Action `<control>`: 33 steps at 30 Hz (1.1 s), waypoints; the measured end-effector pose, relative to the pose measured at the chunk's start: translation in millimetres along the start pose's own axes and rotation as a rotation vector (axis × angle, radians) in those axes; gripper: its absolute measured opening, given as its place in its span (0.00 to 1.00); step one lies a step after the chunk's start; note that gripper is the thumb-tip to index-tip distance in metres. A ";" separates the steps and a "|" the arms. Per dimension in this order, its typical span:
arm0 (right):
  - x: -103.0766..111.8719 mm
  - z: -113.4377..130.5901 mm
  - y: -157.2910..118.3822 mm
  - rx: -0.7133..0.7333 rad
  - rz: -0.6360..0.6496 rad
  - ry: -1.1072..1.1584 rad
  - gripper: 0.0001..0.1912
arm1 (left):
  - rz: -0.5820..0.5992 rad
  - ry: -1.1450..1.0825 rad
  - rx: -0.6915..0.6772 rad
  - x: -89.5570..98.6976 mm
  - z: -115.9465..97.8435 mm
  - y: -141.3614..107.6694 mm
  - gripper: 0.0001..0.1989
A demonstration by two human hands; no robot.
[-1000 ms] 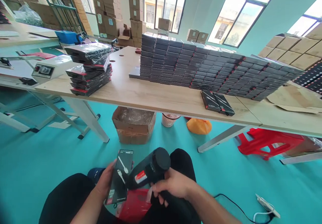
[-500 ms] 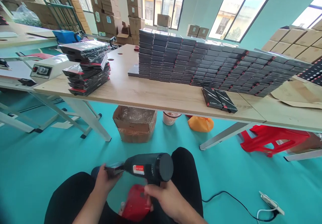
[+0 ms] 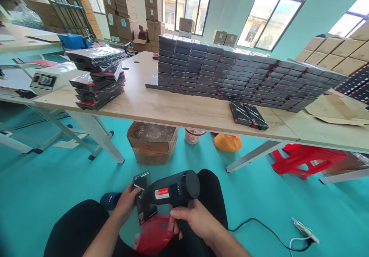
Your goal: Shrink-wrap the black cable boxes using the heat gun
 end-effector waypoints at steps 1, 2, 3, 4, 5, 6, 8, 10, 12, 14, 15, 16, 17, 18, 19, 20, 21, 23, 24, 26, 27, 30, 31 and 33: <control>-6.6 1.7 1.3 0.010 0.050 -0.005 0.15 | 0.085 0.055 -0.046 -7.8 -3.1 -2.7 0.19; -10.6 3.4 3.8 0.025 0.068 -0.009 0.15 | 0.141 0.095 -0.082 -13.3 -5.6 -5.6 0.21; -10.8 5.6 7.2 0.047 0.048 -0.008 0.16 | 0.175 0.121 -0.102 -16.8 -7.3 -8.2 0.21; -7.2 7.9 11.1 0.067 -0.005 -0.004 0.16 | 0.190 0.134 -0.099 -18.3 -7.5 -10.2 0.20; -0.7 10.0 14.8 0.081 -0.077 0.000 0.17 | 0.194 0.132 -0.073 -18.3 -6.2 -11.5 0.20; 7.0 12.1 17.6 0.088 -0.146 0.004 0.18 | 0.195 0.118 -0.036 -17.4 -3.9 -12.2 0.20; 21.4 15.9 20.0 0.084 -0.227 0.008 0.18 | 0.178 0.080 0.021 -13.3 0.3 -11.5 0.22; 27.3 17.3 19.6 0.042 -0.183 -0.006 0.18 | 0.143 0.058 0.050 -8.0 3.3 -9.0 0.24; 27.2 17.6 16.6 0.006 -0.092 -0.012 0.19 | 0.093 0.022 0.060 -3.5 4.6 -6.5 0.21; 29.3 19.5 13.3 0.018 -0.066 0.010 0.19 | 0.045 -0.048 0.079 -0.9 5.3 -5.6 0.15; 32.5 21.2 12.3 0.038 -0.090 0.028 0.19 | 0.030 -0.084 0.104 -0.6 6.1 -6.0 0.12; 36.4 22.8 11.9 0.057 -0.126 0.046 0.19 | 0.025 -0.116 0.143 -0.9 7.6 -6.9 0.08; 39.6 24.1 12.0 0.068 -0.155 0.059 0.19 | 0.025 -0.145 0.192 -1.5 9.6 -8.1 0.06; 41.2 25.1 12.7 0.070 -0.166 0.065 0.19 | 0.027 -0.176 0.241 -2.3 11.5 -9.3 0.04; 40.9 26.0 13.5 0.067 -0.157 0.065 0.18 | 0.022 -0.207 0.280 -2.5 12.9 -10.0 0.04; 38.7 26.8 14.1 0.060 -0.130 0.060 0.18 | 0.010 -0.237 0.305 -2.3 13.7 -9.9 0.04; 35.1 27.2 14.2 0.048 -0.094 0.050 0.18 | -0.004 -0.263 0.315 -1.7 13.8 -9.2 0.05; 26.1 26.2 11.9 0.013 -0.020 0.008 0.16 | -0.035 -0.302 0.319 -0.3 13.2 -7.0 0.06; 21.4 24.4 9.3 -0.007 0.017 -0.023 0.15 | -0.047 -0.315 0.321 0.2 12.7 -6.3 0.07; 14.6 17.8 2.0 -0.054 0.077 -0.082 0.13 | -0.063 -0.332 0.323 0.8 10.7 -5.8 0.08; 13.4 13.1 -2.3 -0.079 0.095 -0.106 0.12 | -0.074 -0.335 0.324 1.4 9.4 -6.1 0.08; 18.0 -5.6 -15.3 -0.168 0.117 -0.163 0.13 | -0.121 -0.334 0.317 4.8 5.2 -6.8 0.08; 21.6 -11.6 -19.0 -0.188 0.108 -0.179 0.13 | -0.138 -0.346 0.313 5.9 4.3 -6.5 0.08; 29.8 -20.7 -24.4 -0.195 0.059 -0.181 0.12 | -0.165 -0.384 0.315 7.6 4.6 -4.6 0.09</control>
Point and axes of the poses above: each hand's wrist, its own y-axis towards the middle knuckle, its own x-axis out of the back of the hand, z = x × y, the point moved 7 cm from there along y, towards the middle knuckle, and after that the axes turned 11 degrees about -x, right-handed, at the moved point
